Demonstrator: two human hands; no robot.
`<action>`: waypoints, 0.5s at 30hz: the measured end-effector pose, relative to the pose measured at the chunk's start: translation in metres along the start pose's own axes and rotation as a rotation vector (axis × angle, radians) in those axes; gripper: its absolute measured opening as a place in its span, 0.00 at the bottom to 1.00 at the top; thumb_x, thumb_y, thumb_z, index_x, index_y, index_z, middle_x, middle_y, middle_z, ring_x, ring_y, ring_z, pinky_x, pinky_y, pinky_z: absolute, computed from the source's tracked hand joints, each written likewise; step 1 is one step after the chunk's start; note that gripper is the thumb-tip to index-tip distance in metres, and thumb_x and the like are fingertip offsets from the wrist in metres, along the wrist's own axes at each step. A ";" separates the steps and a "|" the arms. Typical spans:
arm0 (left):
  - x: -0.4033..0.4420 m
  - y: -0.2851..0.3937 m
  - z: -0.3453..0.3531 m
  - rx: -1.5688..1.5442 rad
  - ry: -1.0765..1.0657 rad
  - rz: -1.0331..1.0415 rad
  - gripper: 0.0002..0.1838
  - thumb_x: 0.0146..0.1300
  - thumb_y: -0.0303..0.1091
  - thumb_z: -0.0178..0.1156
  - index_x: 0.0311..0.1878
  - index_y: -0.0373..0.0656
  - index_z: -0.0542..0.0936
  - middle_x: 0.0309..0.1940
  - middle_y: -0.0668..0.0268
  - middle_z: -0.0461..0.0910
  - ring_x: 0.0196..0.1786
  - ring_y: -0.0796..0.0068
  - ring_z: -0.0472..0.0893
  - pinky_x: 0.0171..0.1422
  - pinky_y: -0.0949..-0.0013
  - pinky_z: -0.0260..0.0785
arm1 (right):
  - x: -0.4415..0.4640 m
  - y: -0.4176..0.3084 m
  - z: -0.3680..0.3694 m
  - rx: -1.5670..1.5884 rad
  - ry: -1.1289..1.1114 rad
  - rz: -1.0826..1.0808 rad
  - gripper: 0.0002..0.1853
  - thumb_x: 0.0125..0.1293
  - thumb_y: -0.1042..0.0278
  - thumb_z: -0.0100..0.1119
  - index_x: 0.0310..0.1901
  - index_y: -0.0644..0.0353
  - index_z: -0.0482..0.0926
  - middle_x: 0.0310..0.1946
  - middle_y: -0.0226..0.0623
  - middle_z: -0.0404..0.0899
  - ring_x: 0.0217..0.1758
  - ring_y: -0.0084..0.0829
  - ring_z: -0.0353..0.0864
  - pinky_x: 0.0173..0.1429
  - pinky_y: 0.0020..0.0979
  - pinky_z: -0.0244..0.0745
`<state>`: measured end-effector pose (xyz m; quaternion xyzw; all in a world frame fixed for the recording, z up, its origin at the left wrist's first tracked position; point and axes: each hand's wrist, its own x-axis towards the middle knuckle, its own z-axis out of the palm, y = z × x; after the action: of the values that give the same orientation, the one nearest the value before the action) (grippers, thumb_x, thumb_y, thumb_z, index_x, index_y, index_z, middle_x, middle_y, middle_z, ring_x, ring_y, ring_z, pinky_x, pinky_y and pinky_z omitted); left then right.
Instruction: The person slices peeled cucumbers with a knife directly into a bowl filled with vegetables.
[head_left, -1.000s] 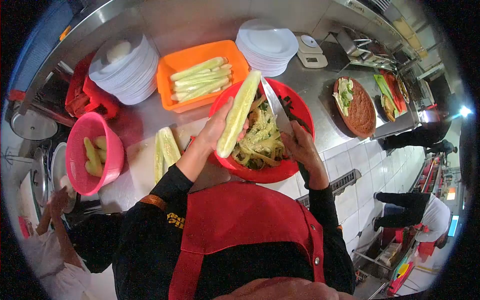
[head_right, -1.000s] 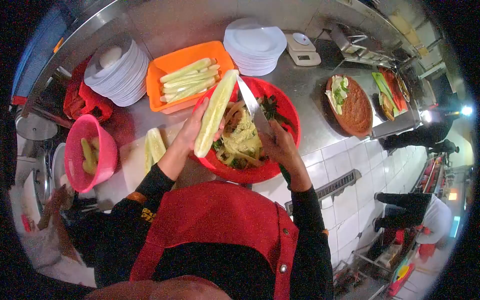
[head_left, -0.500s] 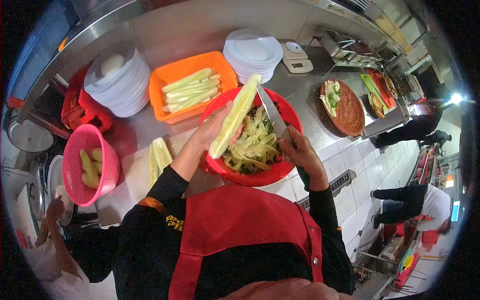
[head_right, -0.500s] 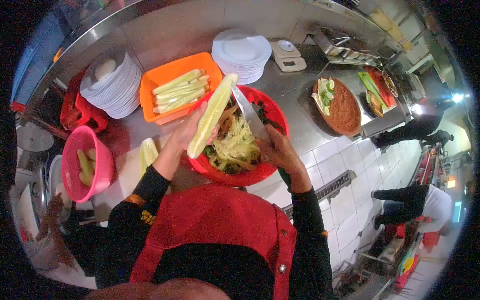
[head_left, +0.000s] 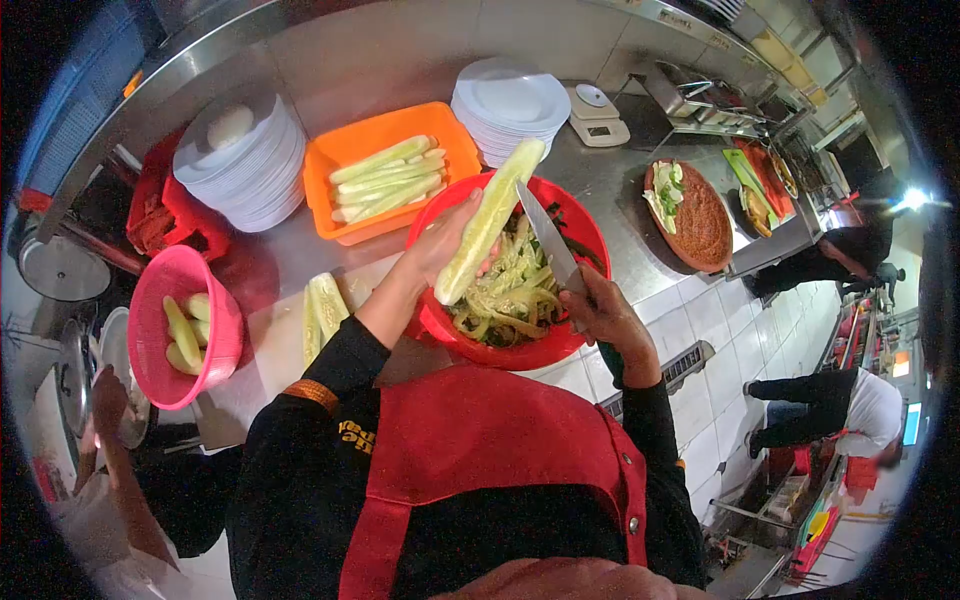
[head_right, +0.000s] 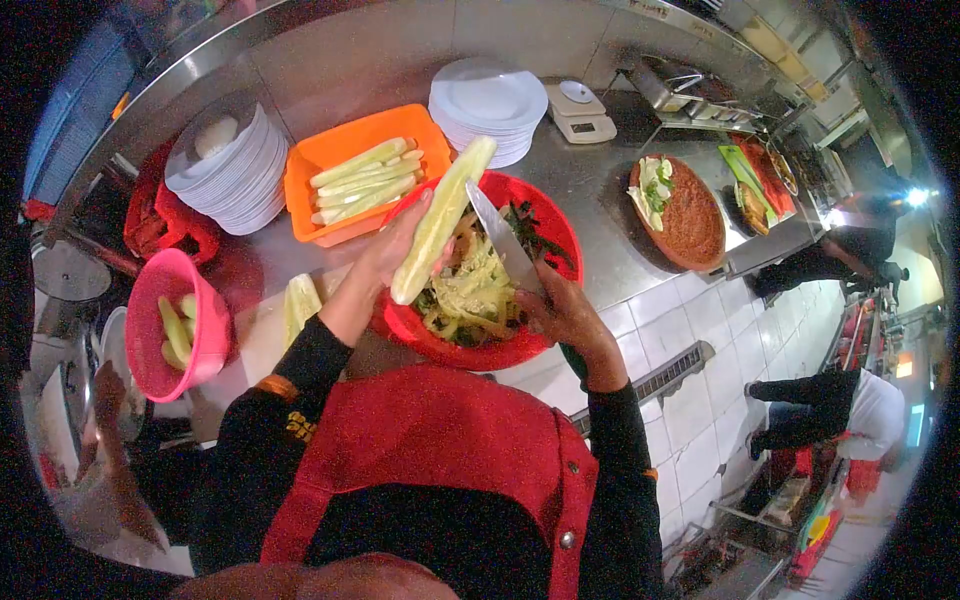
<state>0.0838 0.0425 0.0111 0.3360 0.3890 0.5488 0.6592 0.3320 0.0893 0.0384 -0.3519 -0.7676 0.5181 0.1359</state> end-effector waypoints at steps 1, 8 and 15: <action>0.001 0.001 0.001 -0.002 0.003 0.000 0.29 0.66 0.61 0.36 0.48 0.44 0.70 0.22 0.66 0.72 0.19 0.78 0.72 0.21 0.75 0.66 | -0.001 -0.005 0.000 0.017 -0.007 0.024 0.11 0.64 0.66 0.52 0.43 0.63 0.67 0.15 0.27 0.68 0.11 0.16 0.63 0.13 0.21 0.57; 0.007 0.003 -0.004 0.024 0.072 -0.005 0.28 0.66 0.61 0.35 0.46 0.44 0.70 0.21 0.66 0.72 0.18 0.78 0.72 0.20 0.75 0.66 | -0.002 0.001 -0.005 -0.090 -0.073 0.026 0.12 0.64 0.66 0.51 0.46 0.62 0.68 0.15 0.28 0.70 0.12 0.16 0.65 0.12 0.21 0.59; 0.010 0.001 -0.001 0.051 0.037 0.040 0.28 0.66 0.60 0.35 0.46 0.44 0.70 0.20 0.67 0.73 0.17 0.79 0.72 0.19 0.76 0.66 | 0.005 0.004 -0.011 -0.097 0.013 -0.030 0.12 0.64 0.66 0.52 0.46 0.61 0.68 0.15 0.27 0.70 0.12 0.17 0.65 0.12 0.22 0.59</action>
<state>0.0830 0.0530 0.0102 0.3501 0.4079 0.5579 0.6323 0.3364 0.1010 0.0385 -0.3500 -0.7962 0.4757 0.1314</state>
